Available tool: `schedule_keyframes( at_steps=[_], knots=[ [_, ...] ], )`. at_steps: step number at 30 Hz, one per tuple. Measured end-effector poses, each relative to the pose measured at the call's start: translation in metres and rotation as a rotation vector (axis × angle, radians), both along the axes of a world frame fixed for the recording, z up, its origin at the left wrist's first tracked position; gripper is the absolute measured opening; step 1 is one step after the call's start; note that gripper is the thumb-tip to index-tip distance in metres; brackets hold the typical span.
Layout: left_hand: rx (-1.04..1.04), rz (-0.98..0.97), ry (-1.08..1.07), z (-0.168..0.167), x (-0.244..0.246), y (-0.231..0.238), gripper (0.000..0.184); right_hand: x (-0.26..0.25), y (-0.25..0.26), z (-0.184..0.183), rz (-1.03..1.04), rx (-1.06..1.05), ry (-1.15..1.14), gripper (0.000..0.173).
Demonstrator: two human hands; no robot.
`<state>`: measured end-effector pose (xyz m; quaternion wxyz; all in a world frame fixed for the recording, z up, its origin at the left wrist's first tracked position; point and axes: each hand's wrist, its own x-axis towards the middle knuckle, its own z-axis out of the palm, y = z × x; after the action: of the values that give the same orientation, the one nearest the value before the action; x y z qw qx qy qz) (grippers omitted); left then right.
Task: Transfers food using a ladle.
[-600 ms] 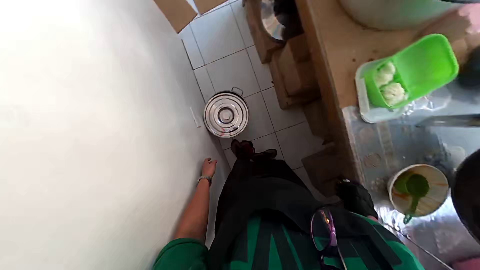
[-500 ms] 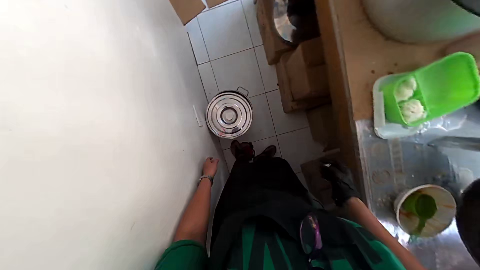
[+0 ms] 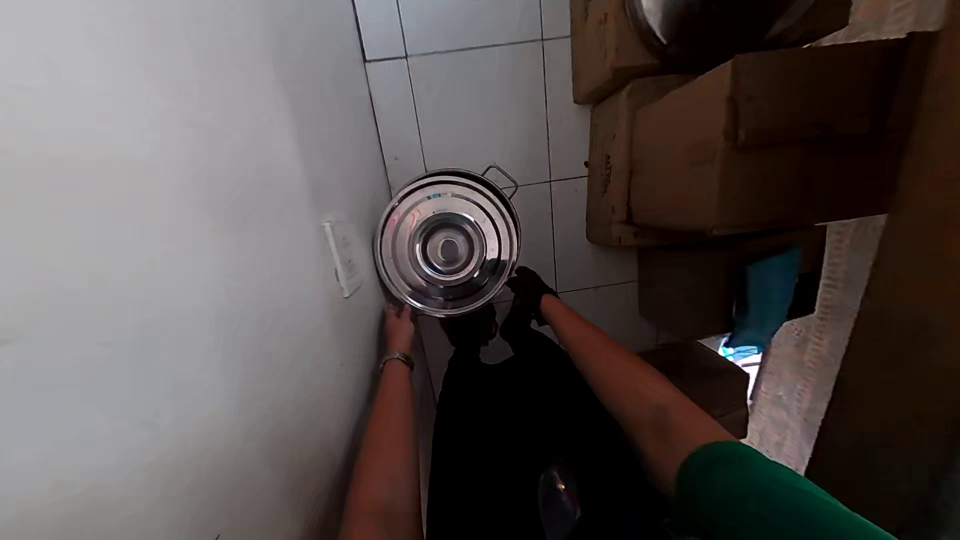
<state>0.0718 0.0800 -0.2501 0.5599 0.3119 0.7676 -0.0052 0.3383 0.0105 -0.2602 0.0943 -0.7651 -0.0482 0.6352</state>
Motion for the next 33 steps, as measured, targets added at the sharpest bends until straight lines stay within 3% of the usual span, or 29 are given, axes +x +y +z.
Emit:
schedule_keyframes(
  at_steps=[2, 5, 9, 12, 14, 16, 18, 20, 22, 24, 28, 31, 33],
  knots=[
    [0.024, 0.172, -0.041, -0.017, 0.008, 0.007, 0.054, -0.007, 0.007, -0.02, -0.127, -0.012, -0.005, 0.042],
    [0.032, 0.303, -0.017, -0.029, 0.006, 0.008, 0.052, -0.013, 0.003, -0.03, -0.16, -0.08, -0.043, 0.038],
    [0.028, 0.339, -0.009, -0.014, 0.0, 0.009, 0.044, -0.016, 0.01, 0.008, -0.017, -0.04, -0.033, 0.043],
    [0.056, 0.325, 0.003, 0.006, 0.005, 0.008, 0.039, -0.014, 0.006, 0.034, -0.153, 0.118, -0.072, 0.048],
    [0.031, 0.342, -0.027, 0.026, 0.017, 0.004, 0.034, -0.004, 0.003, 0.068, -0.219, 0.178, -0.126, 0.046],
    [-0.049, 0.289, -0.102, 0.048, 0.033, -0.002, 0.042, 0.007, -0.011, 0.109, -0.229, 0.339, -0.241, 0.04],
    [-0.096, 0.242, -0.237, 0.073, 0.05, -0.003, 0.057, 0.018, -0.035, 0.139, -0.08, 0.695, -0.47, 0.029],
    [-0.033, 0.302, -0.433, 0.106, 0.069, 0.004, 0.071, 0.031, -0.052, 0.159, 0.206, 1.01, -0.706, 0.028],
    [0.077, 0.492, -0.728, 0.143, 0.082, 0.019, 0.082, 0.04, -0.059, 0.166, 0.502, 1.194, -0.911, 0.024],
    [0.115, 0.632, -0.934, 0.165, 0.085, 0.035, 0.082, 0.045, -0.064, 0.161, 0.699, 1.279, -1.015, 0.021],
    [-0.013, 0.635, -0.731, 0.157, 0.085, 0.039, 0.039, 0.041, -0.072, 0.14, 0.797, 1.273, -1.106, 0.024],
    [-0.041, 0.591, -0.821, 0.149, 0.082, 0.029, 0.034, 0.036, -0.089, 0.128, 0.573, 1.1, -1.11, 0.028],
    [0.006, 0.462, -0.887, 0.148, 0.09, 0.028, 0.028, 0.035, -0.11, 0.119, 0.343, 0.918, -1.074, 0.044]
  ],
)
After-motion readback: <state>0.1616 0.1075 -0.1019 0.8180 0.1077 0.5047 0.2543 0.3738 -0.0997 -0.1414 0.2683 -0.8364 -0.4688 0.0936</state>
